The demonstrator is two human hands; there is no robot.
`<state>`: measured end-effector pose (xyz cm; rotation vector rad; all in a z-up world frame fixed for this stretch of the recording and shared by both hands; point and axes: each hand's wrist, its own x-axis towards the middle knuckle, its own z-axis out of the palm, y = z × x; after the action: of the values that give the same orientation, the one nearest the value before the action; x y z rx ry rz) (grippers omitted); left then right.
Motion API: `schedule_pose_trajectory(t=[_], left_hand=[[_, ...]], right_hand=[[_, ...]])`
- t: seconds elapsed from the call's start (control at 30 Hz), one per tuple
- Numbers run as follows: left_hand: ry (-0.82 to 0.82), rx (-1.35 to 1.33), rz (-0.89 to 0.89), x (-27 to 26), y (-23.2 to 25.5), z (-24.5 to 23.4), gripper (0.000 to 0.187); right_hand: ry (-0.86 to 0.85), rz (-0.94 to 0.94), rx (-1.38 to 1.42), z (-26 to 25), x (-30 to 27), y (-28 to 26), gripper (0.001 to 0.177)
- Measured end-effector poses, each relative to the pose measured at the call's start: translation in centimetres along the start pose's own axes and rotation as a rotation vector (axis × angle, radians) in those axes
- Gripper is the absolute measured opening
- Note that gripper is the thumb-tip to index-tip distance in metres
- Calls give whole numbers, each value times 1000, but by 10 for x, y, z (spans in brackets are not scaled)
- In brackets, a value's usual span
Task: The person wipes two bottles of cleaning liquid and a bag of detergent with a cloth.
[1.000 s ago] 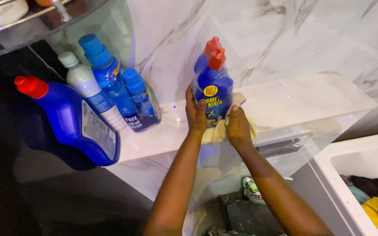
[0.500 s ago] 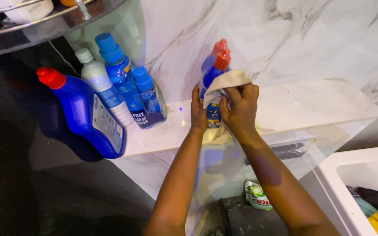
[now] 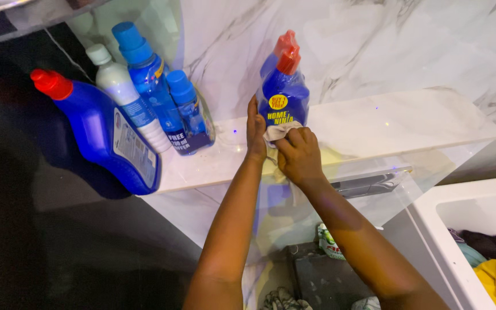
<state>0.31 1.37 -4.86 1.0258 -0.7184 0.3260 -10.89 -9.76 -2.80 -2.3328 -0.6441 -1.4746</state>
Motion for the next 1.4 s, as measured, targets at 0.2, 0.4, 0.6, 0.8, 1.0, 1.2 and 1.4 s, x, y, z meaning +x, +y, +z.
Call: schedule_pose_trajectory(t=[0.2, 0.4, 0.6, 0.8, 1.0, 1.2, 1.4], left_hand=[[12, 43, 39, -2, -6, 3, 106], [13, 3, 46, -1, -6, 2, 105], [-11, -22, 62, -1, -8, 2, 102], [14, 90, 46, -3, -21, -7, 98], [94, 415, 105, -2, -6, -1, 111], [83, 511, 152, 1, 9, 5, 103], [63, 373, 110, 1, 6, 2, 100]], right_hand=[[-14, 146, 68, -4, -13, 8, 23], [258, 422, 418, -6, 17, 34, 34], [239, 692, 1291, 28, 60, 104, 37], [163, 913, 1581, 48, 70, 118, 50], [116, 1105, 1593, 56, 57, 112, 56], [86, 1222, 1576, 60, 40, 109, 60], [-171, 1249, 1205, 57, 17, 118, 59]])
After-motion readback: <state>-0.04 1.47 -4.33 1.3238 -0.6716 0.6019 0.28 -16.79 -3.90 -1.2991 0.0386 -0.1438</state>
